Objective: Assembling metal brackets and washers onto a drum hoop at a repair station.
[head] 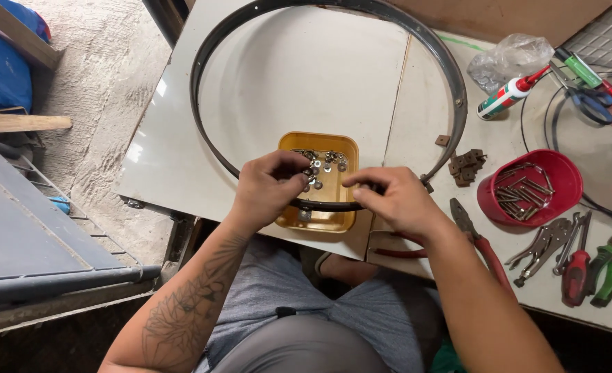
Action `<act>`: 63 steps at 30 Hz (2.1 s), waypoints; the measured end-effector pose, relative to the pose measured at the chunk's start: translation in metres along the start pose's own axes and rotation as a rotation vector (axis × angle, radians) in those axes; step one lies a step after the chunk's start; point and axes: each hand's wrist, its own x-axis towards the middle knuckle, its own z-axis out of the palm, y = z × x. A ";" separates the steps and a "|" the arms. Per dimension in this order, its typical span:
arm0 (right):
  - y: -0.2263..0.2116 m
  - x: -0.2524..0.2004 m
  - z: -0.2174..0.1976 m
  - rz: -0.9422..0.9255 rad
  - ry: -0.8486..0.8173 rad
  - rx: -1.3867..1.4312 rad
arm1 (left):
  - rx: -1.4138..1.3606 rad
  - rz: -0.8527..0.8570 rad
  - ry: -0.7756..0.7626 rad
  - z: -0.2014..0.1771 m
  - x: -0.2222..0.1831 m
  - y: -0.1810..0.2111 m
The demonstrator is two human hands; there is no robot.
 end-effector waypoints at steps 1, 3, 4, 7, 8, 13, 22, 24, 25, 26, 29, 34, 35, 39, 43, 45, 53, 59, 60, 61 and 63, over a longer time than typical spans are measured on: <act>0.012 -0.008 -0.002 -0.002 -0.002 0.000 | 0.001 0.001 0.002 -0.003 -0.001 0.000; 0.037 -0.026 -0.007 0.041 0.126 0.067 | -0.390 -0.194 -0.019 -0.006 -0.004 0.000; 0.052 -0.036 -0.007 0.043 0.126 0.069 | -0.389 -0.196 -0.019 -0.007 -0.005 0.001; 0.087 -0.058 -0.003 0.108 0.288 0.182 | -0.375 -0.176 -0.019 -0.014 -0.006 0.006; 0.093 -0.062 -0.001 0.148 0.340 0.245 | -0.292 -0.117 0.014 -0.017 -0.006 0.008; 0.108 -0.074 0.008 0.292 0.445 0.279 | 0.184 -0.023 0.065 -0.046 0.006 0.000; 0.128 -0.060 0.035 0.485 0.328 0.402 | 0.707 0.264 -0.065 -0.069 0.017 -0.020; 0.126 -0.056 0.039 0.508 0.339 0.485 | 0.796 0.193 -0.195 -0.066 0.018 -0.023; 0.123 -0.055 0.039 0.503 0.341 0.484 | 0.796 0.198 -0.193 -0.067 0.019 -0.021; 0.120 -0.055 0.039 0.512 0.346 0.515 | 0.794 0.151 -0.206 -0.068 0.020 -0.019; 0.115 -0.058 0.041 0.518 0.410 0.569 | 0.765 0.123 -0.191 -0.066 0.017 -0.018; 0.102 -0.059 0.021 0.513 0.535 0.581 | 0.717 0.196 -0.090 -0.049 -0.001 0.001; 0.104 -0.057 0.015 0.504 0.557 0.566 | 0.678 0.217 -0.070 -0.044 -0.004 0.003; 0.120 -0.047 -0.008 0.491 0.628 0.581 | 0.614 0.275 -0.037 -0.013 -0.022 0.008; 0.131 -0.034 -0.029 0.471 0.648 0.600 | 0.607 0.341 -0.026 0.022 -0.031 -0.008; 0.146 -0.027 -0.039 0.466 0.644 0.595 | 0.543 0.423 -0.029 0.039 -0.035 -0.017; 0.131 -0.008 -0.046 0.435 0.686 0.589 | 0.487 0.586 0.160 0.092 -0.023 -0.036; 0.123 -0.007 -0.040 0.415 0.716 0.575 | 0.534 0.827 0.317 0.128 0.000 -0.064; 0.122 -0.007 -0.041 0.412 0.726 0.577 | 0.559 0.912 0.334 0.135 0.006 -0.070; 0.127 -0.008 -0.040 0.416 0.725 0.576 | 0.559 0.907 0.334 0.134 0.007 -0.067; 0.136 -0.009 -0.041 0.412 0.772 0.593 | 0.608 1.026 0.321 0.134 0.012 -0.059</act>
